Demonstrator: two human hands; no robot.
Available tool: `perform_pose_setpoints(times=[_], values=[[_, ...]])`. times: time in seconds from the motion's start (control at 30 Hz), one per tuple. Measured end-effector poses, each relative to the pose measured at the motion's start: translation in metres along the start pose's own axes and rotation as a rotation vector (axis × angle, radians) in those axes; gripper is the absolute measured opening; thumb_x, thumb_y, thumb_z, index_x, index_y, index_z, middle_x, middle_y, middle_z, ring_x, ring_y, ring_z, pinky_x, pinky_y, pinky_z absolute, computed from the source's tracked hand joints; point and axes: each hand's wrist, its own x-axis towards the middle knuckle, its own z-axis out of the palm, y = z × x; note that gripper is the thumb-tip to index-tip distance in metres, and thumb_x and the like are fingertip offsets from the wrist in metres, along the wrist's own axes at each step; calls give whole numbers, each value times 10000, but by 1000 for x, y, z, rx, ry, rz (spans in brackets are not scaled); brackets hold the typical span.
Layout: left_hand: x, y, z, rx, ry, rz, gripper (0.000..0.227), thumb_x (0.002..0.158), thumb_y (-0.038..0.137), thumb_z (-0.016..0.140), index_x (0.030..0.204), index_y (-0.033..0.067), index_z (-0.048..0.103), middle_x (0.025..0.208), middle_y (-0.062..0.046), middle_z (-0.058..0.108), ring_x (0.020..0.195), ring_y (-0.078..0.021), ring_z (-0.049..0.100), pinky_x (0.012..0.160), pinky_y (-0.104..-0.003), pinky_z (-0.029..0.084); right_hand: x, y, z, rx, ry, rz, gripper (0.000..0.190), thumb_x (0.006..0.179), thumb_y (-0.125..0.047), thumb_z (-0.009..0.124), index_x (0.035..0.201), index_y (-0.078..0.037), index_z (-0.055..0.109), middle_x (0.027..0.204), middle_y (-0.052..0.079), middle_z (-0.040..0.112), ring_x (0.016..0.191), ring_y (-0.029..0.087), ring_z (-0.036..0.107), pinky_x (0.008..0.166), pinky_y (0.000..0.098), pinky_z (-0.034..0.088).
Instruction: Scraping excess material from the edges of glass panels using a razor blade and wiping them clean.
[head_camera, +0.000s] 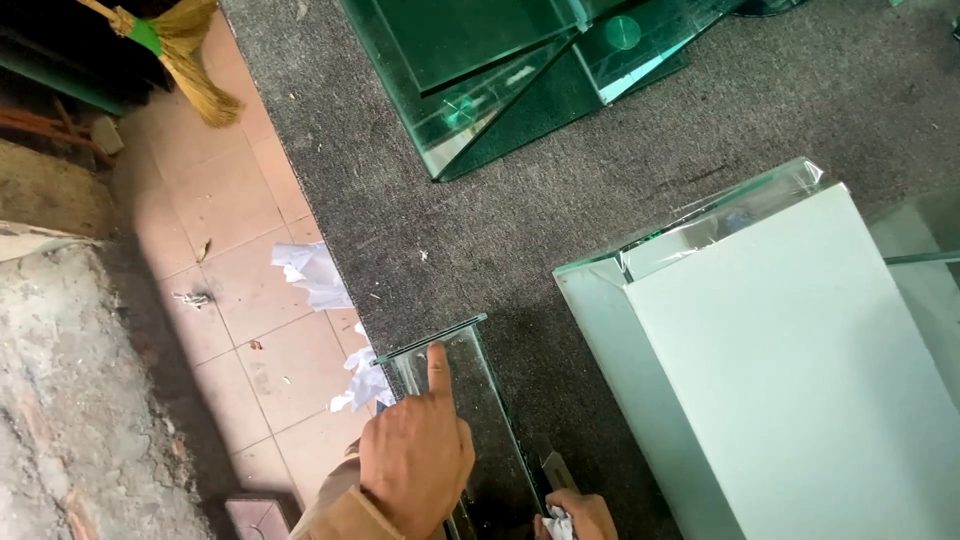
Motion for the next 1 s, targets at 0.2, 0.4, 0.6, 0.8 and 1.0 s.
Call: perform_pose_setpoints(times=[0.2, 0.4, 0.6, 0.8, 1.0], values=[[9, 19, 5, -42, 7, 104, 871, 1164, 300, 420, 1873, 176, -71, 613, 70, 486, 518, -102, 481, 539, -303, 523, 9, 25, 0, -40, -8, -219, 405, 770, -419, 1030, 1114, -292, 858, 950, -65, 912, 779, 5, 825, 819, 218, 600], [10, 20, -1, -37, 58, 111, 879, 1163, 351, 425, 1866, 114, -46, 633, 53, 532, 539, -114, 527, 561, -327, 558, 23, 55, 1, -145, -69, -275, 457, 799, -448, 999, 1213, -335, 842, 1117, -113, 900, 970, 2, 836, 929, 195, 571], [-8, 15, -16, -23, -61, 90, 942, 1176, 322, 471, 1876, 176, -141, 691, 56, 565, 601, -102, 559, 652, -309, 595, 33, 69, 12, -144, -111, -286, 493, 881, -270, 939, 1358, -297, 818, 1329, -82, 835, 1189, 26, 781, 1102, 155, 490], [5, 12, -3, -67, 35, 104, 901, 1146, 349, 433, 1869, 150, -68, 689, 29, 572, 607, -131, 601, 652, -354, 609, 21, 30, -17, -127, -81, -139, 435, 837, -526, 958, 1231, -365, 866, 1123, -129, 878, 951, -5, 777, 898, 152, 523], [3, 10, -13, -43, -30, 76, 941, 1116, 115, 422, 1875, 285, -110, 677, 27, 585, 616, -157, 590, 671, -370, 602, 3, -98, -89, 819, -49, 915, 185, 958, -166, 883, 962, 18, 896, 840, 233, 786, 715, 341, 697, 754, 399, 486]])
